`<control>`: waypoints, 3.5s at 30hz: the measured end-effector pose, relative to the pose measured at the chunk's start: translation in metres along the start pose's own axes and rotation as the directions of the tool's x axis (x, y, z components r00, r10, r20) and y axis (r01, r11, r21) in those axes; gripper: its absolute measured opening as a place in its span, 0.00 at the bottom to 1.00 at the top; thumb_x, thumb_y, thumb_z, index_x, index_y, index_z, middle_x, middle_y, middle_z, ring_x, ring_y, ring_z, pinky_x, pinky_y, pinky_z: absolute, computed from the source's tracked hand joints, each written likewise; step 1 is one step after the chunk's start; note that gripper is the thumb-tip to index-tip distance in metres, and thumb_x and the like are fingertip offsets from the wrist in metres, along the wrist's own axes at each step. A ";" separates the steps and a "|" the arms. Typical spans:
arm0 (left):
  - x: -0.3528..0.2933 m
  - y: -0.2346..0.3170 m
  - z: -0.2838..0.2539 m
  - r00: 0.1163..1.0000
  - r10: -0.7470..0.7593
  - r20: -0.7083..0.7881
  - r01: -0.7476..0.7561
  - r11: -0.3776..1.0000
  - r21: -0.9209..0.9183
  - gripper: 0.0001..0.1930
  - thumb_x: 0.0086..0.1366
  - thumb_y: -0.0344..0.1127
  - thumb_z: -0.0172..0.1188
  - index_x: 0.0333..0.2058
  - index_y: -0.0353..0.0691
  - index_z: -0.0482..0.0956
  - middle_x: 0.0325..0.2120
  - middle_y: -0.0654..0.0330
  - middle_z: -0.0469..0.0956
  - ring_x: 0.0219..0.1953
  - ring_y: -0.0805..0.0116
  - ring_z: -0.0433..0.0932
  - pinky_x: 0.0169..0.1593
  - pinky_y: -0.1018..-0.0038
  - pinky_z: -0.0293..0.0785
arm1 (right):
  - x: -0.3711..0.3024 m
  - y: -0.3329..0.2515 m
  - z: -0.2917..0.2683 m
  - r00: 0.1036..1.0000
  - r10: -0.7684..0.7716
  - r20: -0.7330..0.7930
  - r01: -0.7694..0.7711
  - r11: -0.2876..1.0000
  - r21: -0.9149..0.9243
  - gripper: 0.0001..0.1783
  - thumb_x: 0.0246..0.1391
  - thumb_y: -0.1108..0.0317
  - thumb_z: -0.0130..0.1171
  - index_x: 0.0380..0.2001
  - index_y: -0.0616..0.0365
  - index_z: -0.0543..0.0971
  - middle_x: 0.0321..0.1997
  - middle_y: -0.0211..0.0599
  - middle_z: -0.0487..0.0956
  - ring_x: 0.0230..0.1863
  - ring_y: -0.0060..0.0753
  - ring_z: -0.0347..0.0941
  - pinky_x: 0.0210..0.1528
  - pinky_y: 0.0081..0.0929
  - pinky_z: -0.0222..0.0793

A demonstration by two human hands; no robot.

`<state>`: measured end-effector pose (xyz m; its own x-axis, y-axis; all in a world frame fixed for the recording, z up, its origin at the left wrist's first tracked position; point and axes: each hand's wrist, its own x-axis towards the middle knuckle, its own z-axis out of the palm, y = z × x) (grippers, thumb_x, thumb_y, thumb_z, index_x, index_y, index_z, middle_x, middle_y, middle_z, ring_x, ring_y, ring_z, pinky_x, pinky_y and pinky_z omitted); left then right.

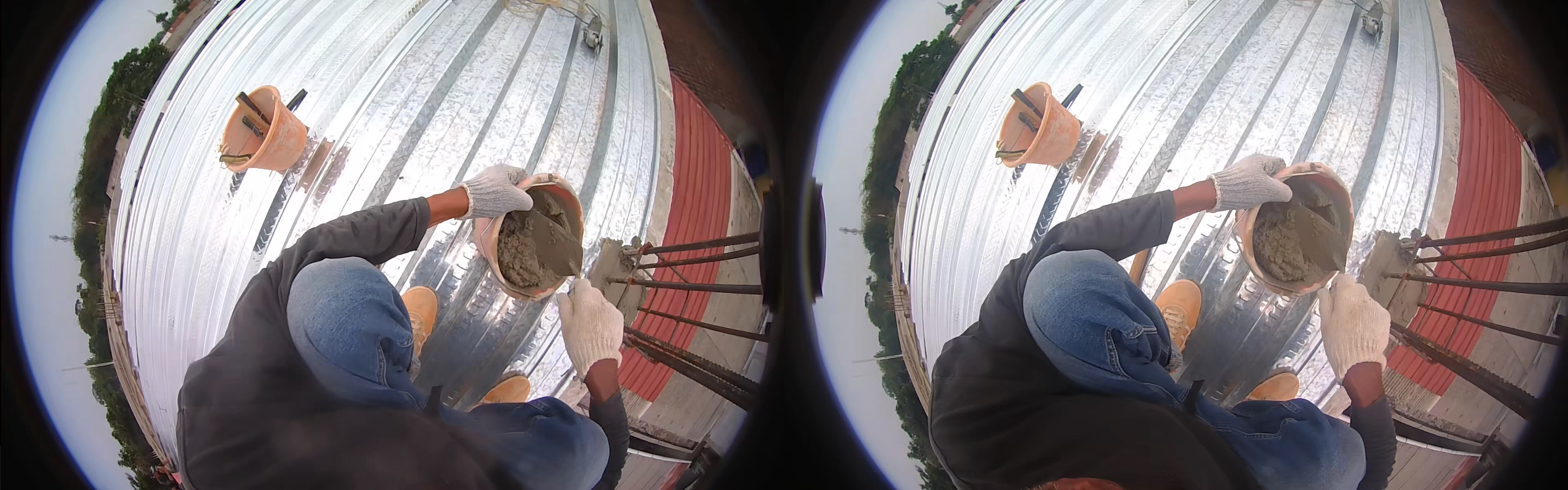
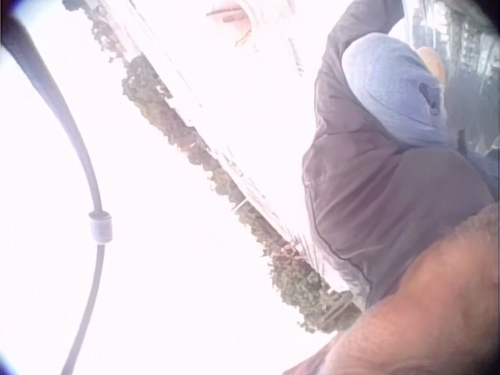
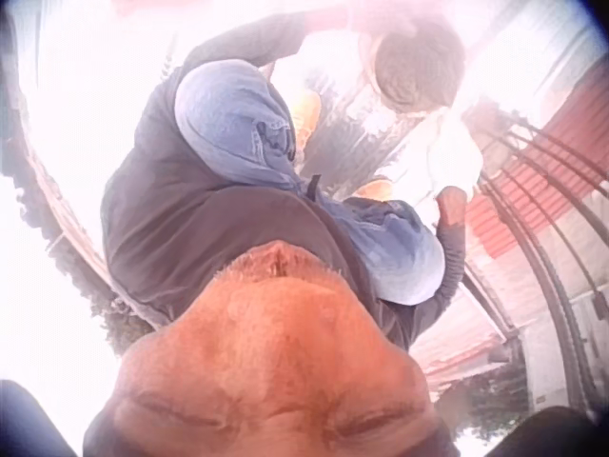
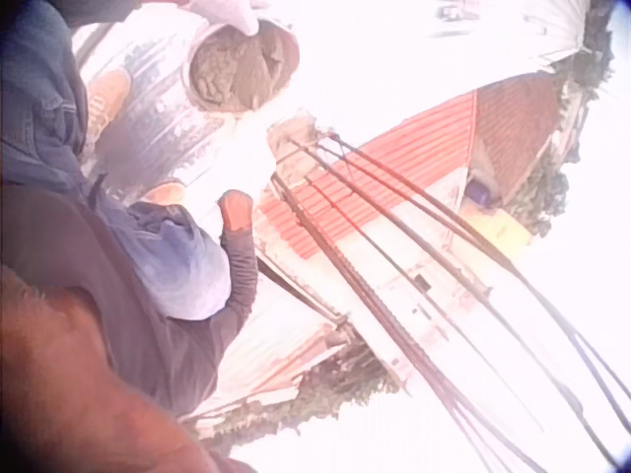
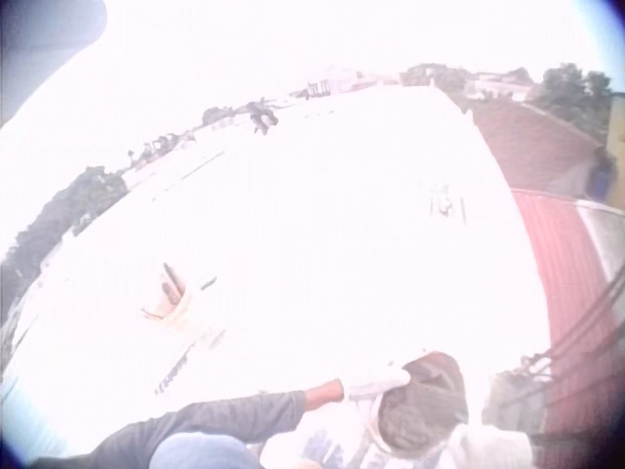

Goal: The person scoops cement from a bucket with a trowel and applies it around vertical rebar on a corrugated metal roof. After finishing, the person walks across the roof and picks up a small metal box.

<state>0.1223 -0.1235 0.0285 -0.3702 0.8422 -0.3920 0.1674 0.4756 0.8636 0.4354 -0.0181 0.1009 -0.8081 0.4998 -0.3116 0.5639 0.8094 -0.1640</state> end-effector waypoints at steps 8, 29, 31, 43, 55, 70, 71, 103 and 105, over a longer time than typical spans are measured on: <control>-0.016 -0.022 0.008 0.991 0.063 -0.114 -0.054 0.996 0.077 0.29 0.60 0.58 0.72 0.45 0.35 0.88 0.36 0.51 0.87 0.40 0.59 0.84 0.47 0.59 0.80 | 0.043 -0.014 0.042 0.981 -0.045 0.186 0.051 0.998 -0.029 0.20 0.74 0.52 0.64 0.44 0.62 0.82 0.42 0.60 0.89 0.48 0.68 0.88 0.53 0.61 0.81; -0.054 -0.029 0.042 0.928 0.045 -0.370 -0.078 0.994 -0.076 0.31 0.63 0.61 0.66 0.48 0.35 0.88 0.39 0.41 0.89 0.43 0.40 0.90 0.51 0.52 0.84 | 0.038 0.008 0.028 0.988 -0.002 0.154 -0.011 0.996 0.086 0.29 0.70 0.44 0.70 0.53 0.63 0.84 0.46 0.62 0.89 0.52 0.70 0.87 0.56 0.58 0.79; -0.057 -0.028 0.038 0.957 -0.010 -0.291 -0.030 0.991 -0.131 0.36 0.67 0.63 0.66 0.59 0.37 0.89 0.45 0.44 0.90 0.47 0.48 0.90 0.53 0.57 0.84 | 0.033 0.007 0.027 0.983 0.007 0.185 -0.020 0.997 0.072 0.30 0.69 0.43 0.70 0.53 0.63 0.85 0.46 0.62 0.89 0.52 0.70 0.87 0.56 0.58 0.79; -0.051 -0.033 0.030 0.971 -0.022 -0.238 -0.026 0.980 -0.196 0.27 0.69 0.58 0.71 0.48 0.37 0.88 0.39 0.56 0.87 0.43 0.67 0.86 0.50 0.65 0.81 | 0.027 0.019 0.016 0.998 0.019 0.060 -0.027 0.989 0.147 0.30 0.66 0.44 0.74 0.52 0.62 0.87 0.47 0.55 0.89 0.50 0.63 0.88 0.55 0.56 0.80; -0.045 -0.017 0.019 0.976 -0.158 -0.152 0.133 0.977 -0.166 0.26 0.72 0.55 0.73 0.53 0.35 0.88 0.43 0.56 0.90 0.46 0.70 0.88 0.53 0.66 0.84 | 0.066 -0.031 -0.040 0.909 -0.363 0.202 0.187 0.792 0.581 0.33 0.64 0.39 0.76 0.54 0.59 0.88 0.48 0.47 0.90 0.49 0.48 0.89 0.55 0.45 0.83; -0.069 0.056 -0.007 0.882 -0.471 -0.012 0.468 0.874 0.128 0.42 0.69 0.68 0.66 0.59 0.29 0.84 0.53 0.38 0.89 0.56 0.45 0.91 0.58 0.55 0.84 | 0.068 -0.144 0.002 0.974 -0.032 0.223 -0.057 0.924 0.379 0.23 0.70 0.49 0.65 0.47 0.62 0.88 0.44 0.60 0.91 0.48 0.64 0.91 0.51 0.58 0.86; -0.071 0.090 -0.020 0.884 -0.466 0.022 0.453 0.869 0.197 0.42 0.68 0.67 0.66 0.60 0.30 0.84 0.54 0.37 0.89 0.58 0.45 0.90 0.58 0.55 0.84 | 0.071 -0.134 0.004 0.979 -0.013 0.202 -0.071 0.913 0.401 0.23 0.71 0.51 0.64 0.49 0.63 0.87 0.46 0.62 0.91 0.50 0.66 0.90 0.53 0.58 0.85; -0.684 0.330 0.336 0.143 -0.894 0.425 0.492 -0.309 -0.814 0.31 0.72 0.59 0.66 0.62 0.39 0.87 0.61 0.46 0.88 0.66 0.44 0.86 0.66 0.49 0.81 | 0.046 -0.261 -0.162 0.282 -0.532 0.798 0.731 0.658 0.181 0.26 0.71 0.53 0.60 0.43 0.72 0.89 0.40 0.67 0.89 0.47 0.64 0.89 0.55 0.54 0.79; -0.664 0.332 0.344 0.110 -0.937 0.332 0.429 -0.256 -0.866 0.31 0.72 0.59 0.65 0.61 0.41 0.86 0.59 0.46 0.89 0.65 0.44 0.87 0.64 0.50 0.81 | 0.022 -0.278 -0.164 0.167 -0.512 0.843 0.812 0.556 0.177 0.27 0.69 0.51 0.59 0.42 0.70 0.89 0.40 0.68 0.89 0.48 0.67 0.88 0.56 0.56 0.79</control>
<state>0.7383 -0.4372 0.4661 0.1057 -0.2686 -0.9574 -0.9932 0.0194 -0.1151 0.2324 -0.1817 0.2935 -0.2799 -0.5909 -0.7566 -0.3133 0.8012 -0.5098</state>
